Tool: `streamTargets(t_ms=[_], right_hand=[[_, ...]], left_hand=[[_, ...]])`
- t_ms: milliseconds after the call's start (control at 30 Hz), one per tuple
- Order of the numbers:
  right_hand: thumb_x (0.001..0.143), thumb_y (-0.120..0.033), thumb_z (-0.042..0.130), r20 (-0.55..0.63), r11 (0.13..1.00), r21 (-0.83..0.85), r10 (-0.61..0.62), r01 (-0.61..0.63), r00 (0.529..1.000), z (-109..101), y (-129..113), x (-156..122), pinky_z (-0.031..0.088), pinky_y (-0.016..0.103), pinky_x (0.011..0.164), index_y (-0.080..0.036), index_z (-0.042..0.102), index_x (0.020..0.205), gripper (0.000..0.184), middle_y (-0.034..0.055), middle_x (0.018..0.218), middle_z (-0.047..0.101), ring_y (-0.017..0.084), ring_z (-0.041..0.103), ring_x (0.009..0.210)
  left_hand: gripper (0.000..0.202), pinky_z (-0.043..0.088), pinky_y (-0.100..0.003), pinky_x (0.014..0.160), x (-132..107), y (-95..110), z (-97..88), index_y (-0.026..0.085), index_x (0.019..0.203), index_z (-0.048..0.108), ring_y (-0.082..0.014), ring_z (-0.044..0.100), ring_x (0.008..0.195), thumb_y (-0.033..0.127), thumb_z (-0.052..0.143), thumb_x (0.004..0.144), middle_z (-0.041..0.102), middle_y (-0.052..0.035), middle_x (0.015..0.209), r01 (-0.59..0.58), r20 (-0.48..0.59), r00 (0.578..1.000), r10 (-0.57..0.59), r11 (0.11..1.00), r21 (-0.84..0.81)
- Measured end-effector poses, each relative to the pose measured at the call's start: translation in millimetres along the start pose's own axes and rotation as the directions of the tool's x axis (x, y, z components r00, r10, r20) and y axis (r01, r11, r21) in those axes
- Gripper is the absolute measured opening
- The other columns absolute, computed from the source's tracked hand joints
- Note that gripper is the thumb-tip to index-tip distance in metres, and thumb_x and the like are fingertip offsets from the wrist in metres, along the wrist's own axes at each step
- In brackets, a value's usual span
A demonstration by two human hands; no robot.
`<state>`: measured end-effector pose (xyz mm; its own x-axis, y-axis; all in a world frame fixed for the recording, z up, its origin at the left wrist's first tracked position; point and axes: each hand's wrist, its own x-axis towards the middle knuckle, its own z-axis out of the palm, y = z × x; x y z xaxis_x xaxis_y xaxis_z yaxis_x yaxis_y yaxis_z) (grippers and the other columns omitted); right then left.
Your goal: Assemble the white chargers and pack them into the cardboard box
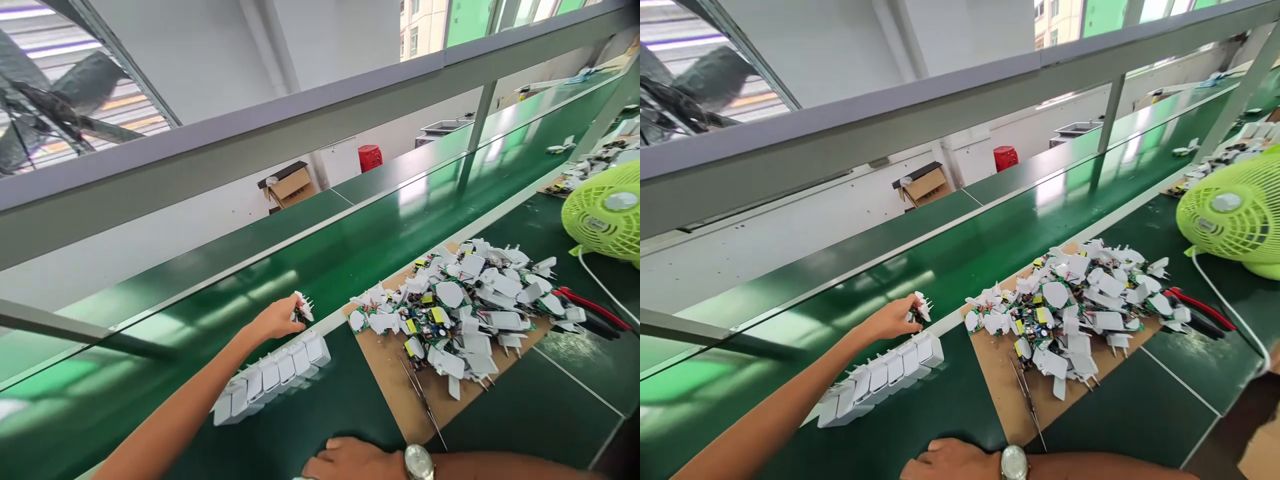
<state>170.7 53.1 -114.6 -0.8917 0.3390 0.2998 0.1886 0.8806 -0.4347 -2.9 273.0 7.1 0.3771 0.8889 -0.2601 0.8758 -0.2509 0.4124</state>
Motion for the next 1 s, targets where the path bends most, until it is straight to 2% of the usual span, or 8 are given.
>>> streamTargets(t_ms=[200,367,467,600,700,767,900,1000], right_hand=[[0.102,-0.033,0.055,0.022,0.994,-0.074,-0.08,0.081,0.997,-19.6,-7.8,-2.5,0.048,0.029,0.078,-0.017,0.07,0.101,0.022,0.0102,0.121,0.069,0.016,0.067,0.09],[0.099,-0.038,0.061,-0.013,0.987,-0.155,-0.042,0.039,0.999,-22.3,-18.6,-3.7,0.048,0.031,0.074,-0.015,0.069,0.098,0.025,0.0092,0.108,0.071,0.017,0.067,0.085],[0.097,-0.041,0.062,-0.037,0.98,-0.2,-0.002,-0.006,0.999,-18.5,-24.2,-3.8,0.049,0.033,0.069,-0.014,0.066,0.106,0.028,0.0066,0.105,0.072,0.018,0.067,0.081],[0.097,-0.041,0.057,-0.069,0.974,-0.224,0.011,-0.026,0.998,-16.4,-27.7,-5.7,0.05,0.033,0.069,-0.015,0.061,0.117,0.033,0.0051,0.103,0.073,0.02,0.068,0.083],[0.099,-0.041,0.055,-0.068,0.971,-0.239,0.003,-0.019,0.998,-17.3,-27.5,-6.8,0.051,0.034,0.07,-0.014,0.061,0.12,0.035,0.0064,0.105,0.074,0.021,0.069,0.086],[0.099,-0.041,0.055,-0.068,0.971,-0.239,-0.006,-0.01,0.998,-17.0,-26.8,-6.8,0.051,0.034,0.072,-0.014,0.061,0.121,0.035,0.0071,0.108,0.073,0.022,0.068,0.088],[0.101,-0.038,0.054,-0.076,0.972,-0.235,-0.015,-0.004,0.997,-13.1,-25.3,-6.3,0.051,0.035,0.077,-0.013,0.06,0.124,0.035,0.0094,0.111,0.073,0.022,0.068,0.09],[0.1,-0.037,0.054,-0.064,0.969,-0.246,-0.01,-0.006,0.998,-13.0,-26.1,-7.0,0.05,0.036,0.077,-0.013,0.061,0.124,0.034,0.0112,0.11,0.072,0.023,0.066,0.089]], left_hand=[[0.033,0.042,-0.029,0.057,-2.7,12.5,-18.3,0.022,0.086,0.06,-0.0222,0.063,0.063,0.044,0.069,0.063,0.068,0.0002,0.071,0.086,-0.031,0.996,-0.087,0.996,-0.033],[0.046,0.041,-0.027,0.059,-38.6,74.2,-25.2,0.022,0.102,0.06,-0.0192,0.058,0.067,0.058,0.066,0.074,0.066,0.0018,0.076,0.016,-0.153,0.988,-0.022,0.999,-0.036],[0.037,0.04,-0.026,0.059,-73.6,119.0,5.4,0.023,0.1,0.061,-0.0165,0.053,0.063,0.05,0.068,0.076,0.061,0.0039,0.073,-0.12,-0.123,0.986,0.114,0.992,-0.046],[0.026,0.04,-0.026,0.061,-95.1,150.5,74.5,0.022,0.098,0.062,-0.0162,0.054,0.066,0.034,0.069,0.076,0.066,0.0018,0.082,-0.228,-0.061,0.973,0.222,0.968,-0.102],[0.027,0.043,-0.027,0.065,-89.0,152.0,110.7,0.021,0.1,0.062,-0.0172,0.057,0.071,0.037,0.07,0.079,0.068,-0.0003,0.089,-0.227,-0.122,0.97,0.208,0.959,-0.172],[0.031,0.046,-0.029,0.07,-86.7,147.6,117.8,0.021,0.1,0.062,-0.0188,0.059,0.077,0.042,0.071,0.08,0.068,-0.0023,0.093,-0.232,-0.195,0.963,0.188,0.944,-0.234],[0.034,0.052,-0.032,0.073,-110.5,130.9,101.9,0.02,0.101,0.066,-0.0208,0.06,0.085,0.048,0.071,0.082,0.065,-0.0065,0.102,-0.215,-0.379,0.921,0.094,0.932,-0.291],[0.035,0.055,-0.034,0.077,-148.8,113.0,88.2,0.021,0.103,0.067,-0.0219,0.063,0.09,0.048,0.072,0.081,0.066,-0.0074,0.106,-0.145,-0.392,0.92,-0.014,0.917,-0.371]])
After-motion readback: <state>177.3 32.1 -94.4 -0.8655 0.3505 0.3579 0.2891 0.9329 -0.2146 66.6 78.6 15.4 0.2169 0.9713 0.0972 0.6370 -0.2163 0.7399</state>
